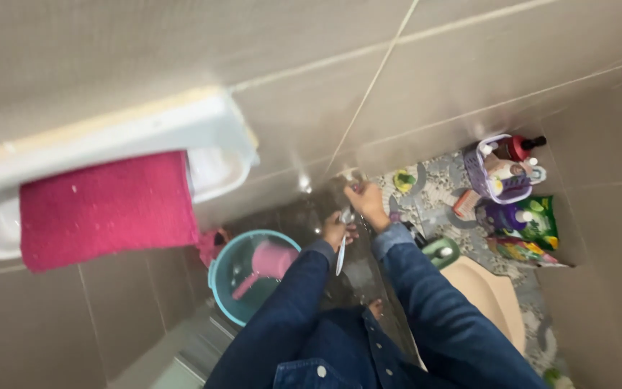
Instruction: The person is cleaning several household items such as a brush, a scoop, and a container under running water in a bathroom sink area.
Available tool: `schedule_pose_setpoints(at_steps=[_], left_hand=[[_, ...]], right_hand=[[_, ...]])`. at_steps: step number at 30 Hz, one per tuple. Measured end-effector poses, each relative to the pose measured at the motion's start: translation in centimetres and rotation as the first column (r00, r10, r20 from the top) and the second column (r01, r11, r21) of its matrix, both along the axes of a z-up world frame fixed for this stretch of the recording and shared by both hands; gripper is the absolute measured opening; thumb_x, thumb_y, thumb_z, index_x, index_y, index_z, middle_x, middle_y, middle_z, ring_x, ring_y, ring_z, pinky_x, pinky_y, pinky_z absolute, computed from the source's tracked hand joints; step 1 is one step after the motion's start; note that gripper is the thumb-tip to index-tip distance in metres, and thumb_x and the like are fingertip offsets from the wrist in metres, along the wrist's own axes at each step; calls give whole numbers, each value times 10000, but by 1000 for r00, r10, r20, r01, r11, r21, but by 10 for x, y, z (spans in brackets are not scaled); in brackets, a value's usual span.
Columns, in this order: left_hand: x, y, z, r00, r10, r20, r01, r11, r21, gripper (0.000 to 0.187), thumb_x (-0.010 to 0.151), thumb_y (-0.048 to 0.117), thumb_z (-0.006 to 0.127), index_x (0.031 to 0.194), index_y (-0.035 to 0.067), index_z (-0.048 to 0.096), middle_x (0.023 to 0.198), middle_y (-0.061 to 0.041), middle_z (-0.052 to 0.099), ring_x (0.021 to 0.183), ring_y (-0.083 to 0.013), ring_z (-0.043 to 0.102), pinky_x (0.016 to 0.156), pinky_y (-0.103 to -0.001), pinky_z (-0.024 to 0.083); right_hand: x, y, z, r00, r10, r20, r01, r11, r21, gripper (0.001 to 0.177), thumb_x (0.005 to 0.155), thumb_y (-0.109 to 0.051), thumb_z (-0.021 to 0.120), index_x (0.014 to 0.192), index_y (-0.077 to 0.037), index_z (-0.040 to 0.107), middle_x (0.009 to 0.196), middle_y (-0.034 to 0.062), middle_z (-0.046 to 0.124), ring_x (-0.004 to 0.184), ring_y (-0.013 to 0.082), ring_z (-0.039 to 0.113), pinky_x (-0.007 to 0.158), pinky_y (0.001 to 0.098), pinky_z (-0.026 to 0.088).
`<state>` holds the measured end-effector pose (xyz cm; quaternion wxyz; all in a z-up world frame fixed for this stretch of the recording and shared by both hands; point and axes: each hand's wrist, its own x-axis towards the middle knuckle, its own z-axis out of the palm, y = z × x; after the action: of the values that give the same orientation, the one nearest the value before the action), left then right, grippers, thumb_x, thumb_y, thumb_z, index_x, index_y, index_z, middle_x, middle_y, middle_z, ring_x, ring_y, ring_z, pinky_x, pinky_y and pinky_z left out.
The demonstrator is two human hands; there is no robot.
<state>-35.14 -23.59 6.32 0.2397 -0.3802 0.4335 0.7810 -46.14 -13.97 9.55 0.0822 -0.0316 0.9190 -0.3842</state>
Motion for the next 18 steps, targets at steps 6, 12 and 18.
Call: schedule_pose_setpoints(at_steps=[6,12,18], left_hand=[[-8,-12,-6,997,-23,-67,25,999,28,446,1024,151,478,1455,267,455,1013,-112,722,712,-253,744,573,-382,535],[-14,-17,-12,993,-118,-19,117,992,-54,535,970,62,463,1453,288,418,1047,-118,731,759,-301,761,609,-413,562],[-12,-17,-18,991,-120,-63,117,992,-44,461,983,65,502,1425,196,505,1091,-114,728,771,-284,773,639,-417,578]], right_hand=[[8,-4,26,995,98,22,-99,994,55,448,784,-416,825,786,10,686,708,229,685,689,375,694,634,459,542],[12,-7,56,986,140,96,-137,990,-34,383,765,-383,815,840,-20,717,743,170,713,699,321,726,647,427,564],[16,-3,77,974,214,77,-206,973,-103,339,771,-344,815,887,-37,735,682,114,694,615,248,694,606,383,551]])
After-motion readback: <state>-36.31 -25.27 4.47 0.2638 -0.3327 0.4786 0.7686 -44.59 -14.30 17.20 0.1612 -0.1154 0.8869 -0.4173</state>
